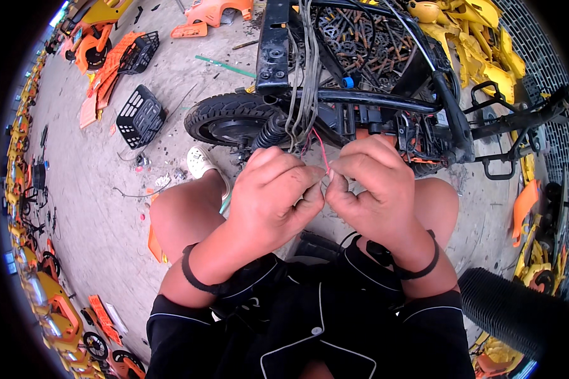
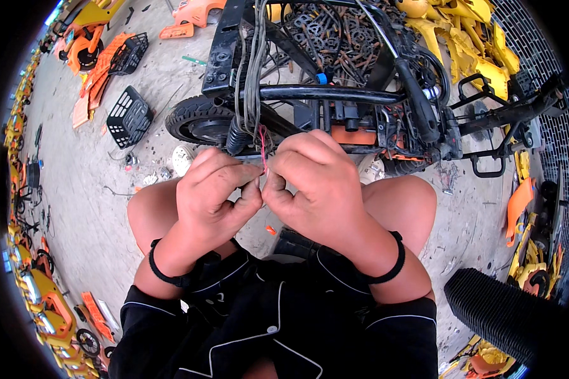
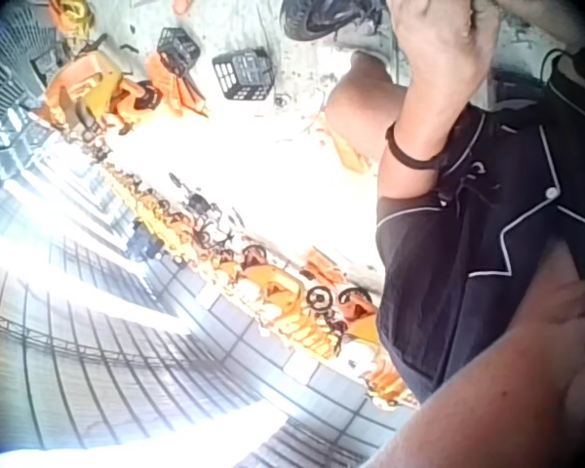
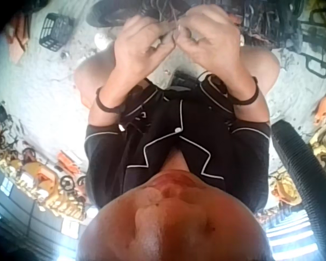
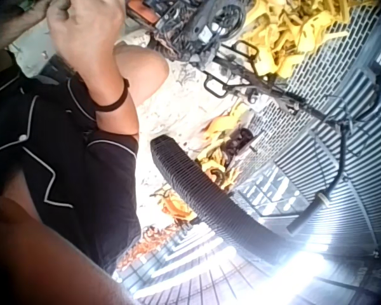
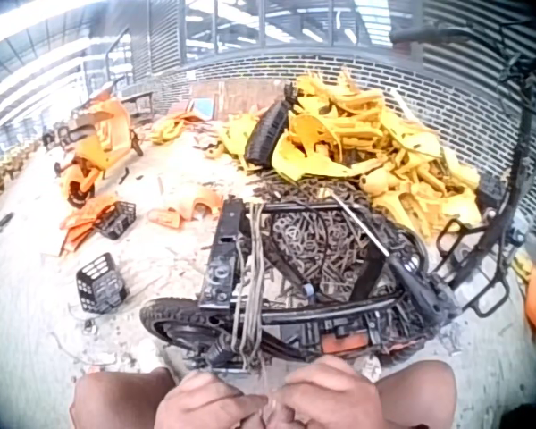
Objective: The person connects two wires on a motorcycle frame by hand, twisting the exposed ends together and adjusting their position along the frame's structure.
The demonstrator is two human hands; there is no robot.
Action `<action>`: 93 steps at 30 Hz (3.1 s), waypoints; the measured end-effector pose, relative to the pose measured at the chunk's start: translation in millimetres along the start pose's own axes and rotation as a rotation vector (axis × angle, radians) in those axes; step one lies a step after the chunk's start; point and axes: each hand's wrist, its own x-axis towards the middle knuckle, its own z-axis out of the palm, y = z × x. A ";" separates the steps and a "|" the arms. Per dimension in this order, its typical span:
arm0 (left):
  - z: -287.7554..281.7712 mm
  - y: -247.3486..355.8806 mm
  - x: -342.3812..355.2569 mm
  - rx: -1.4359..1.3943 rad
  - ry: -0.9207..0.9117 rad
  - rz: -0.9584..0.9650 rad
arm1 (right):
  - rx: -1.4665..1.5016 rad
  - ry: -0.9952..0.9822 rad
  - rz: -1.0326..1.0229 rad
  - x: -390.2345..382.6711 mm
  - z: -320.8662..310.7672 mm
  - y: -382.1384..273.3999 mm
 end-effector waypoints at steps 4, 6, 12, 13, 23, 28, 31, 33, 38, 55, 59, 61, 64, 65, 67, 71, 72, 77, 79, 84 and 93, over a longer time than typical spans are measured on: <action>-1.2 2.4 4.3 0.002 0.014 0.014 | 0.002 0.001 0.023 0.8 -1.1 -1.4; -1.1 2.2 3.4 0.003 0.017 0.015 | 0.002 -0.005 0.037 0.3 -1.0 -1.3; -1.5 4.4 -0.1 0.001 0.008 -0.003 | 0.017 0.018 0.050 0.4 0.3 -2.1; -1.3 4.8 0.1 0.001 0.010 -0.004 | 0.011 0.027 0.046 0.1 0.7 -1.5; -12.0 17.9 1.4 -0.043 -0.018 0.005 | 0.069 0.175 0.200 10.0 -14.4 23.5; -8.8 10.4 -1.1 -0.088 0.018 -0.108 | 0.321 -0.012 0.287 9.6 -21.8 23.7; -12.2 9.5 -1.0 -0.157 -0.019 -0.243 | 0.455 -0.034 0.285 9.2 -20.9 28.3; -12.2 7.7 -2.2 -0.270 -0.033 -0.365 | 0.487 -0.119 0.153 9.5 -23.4 34.9; -10.0 1.3 -7.5 -0.583 -0.012 -0.646 | 0.474 -0.404 0.081 8.8 -28.3 34.2; -12.9 2.4 -7.2 -0.780 -0.145 -0.798 | -0.222 -0.066 -0.096 9.6 -14.5 25.1; -13.7 3.2 -5.2 -0.809 -0.192 -0.790 | -0.279 -0.039 -0.154 13.9 -22.1 29.0; -14.5 2.1 -4.7 -0.801 -0.223 -0.777 | -0.238 -0.018 -0.237 14.2 -20.5 35.3; -15.8 -1.7 -3.8 -0.812 -0.262 -0.764 | -0.210 0.007 -0.262 13.9 -19.8 37.6; -16.3 -1.6 -3.2 -0.831 -0.264 -0.762 | -0.207 0.004 -0.259 13.9 -20.4 37.1; -16.6 -2.3 -3.7 -0.875 -0.269 -0.756 | -0.199 -0.003 -0.253 13.8 -21.6 35.4; -15.0 -2.9 -4.5 -0.918 -0.261 -0.747 | -0.198 -0.027 -0.248 14.0 -21.2 32.8; -14.6 -2.3 -3.8 -0.917 -0.254 -0.746 | -0.196 -0.033 -0.237 12.8 -21.2 32.5; -14.1 -2.8 0.0 -0.999 -0.269 -0.766 | -0.194 -0.041 -0.286 13.2 -18.1 33.1; -13.2 -3.8 0.6 -1.010 -0.281 -0.765 | -0.182 -0.044 -0.294 11.5 -15.6 33.0; -11.1 -1.8 3.8 -0.994 -0.292 -0.786 | -0.174 -0.035 -0.311 10.3 -13.2 31.3; -10.9 -5.9 2.8 -1.116 -0.334 -0.833 | -0.168 -0.045 -0.275 5.6 -15.2 29.6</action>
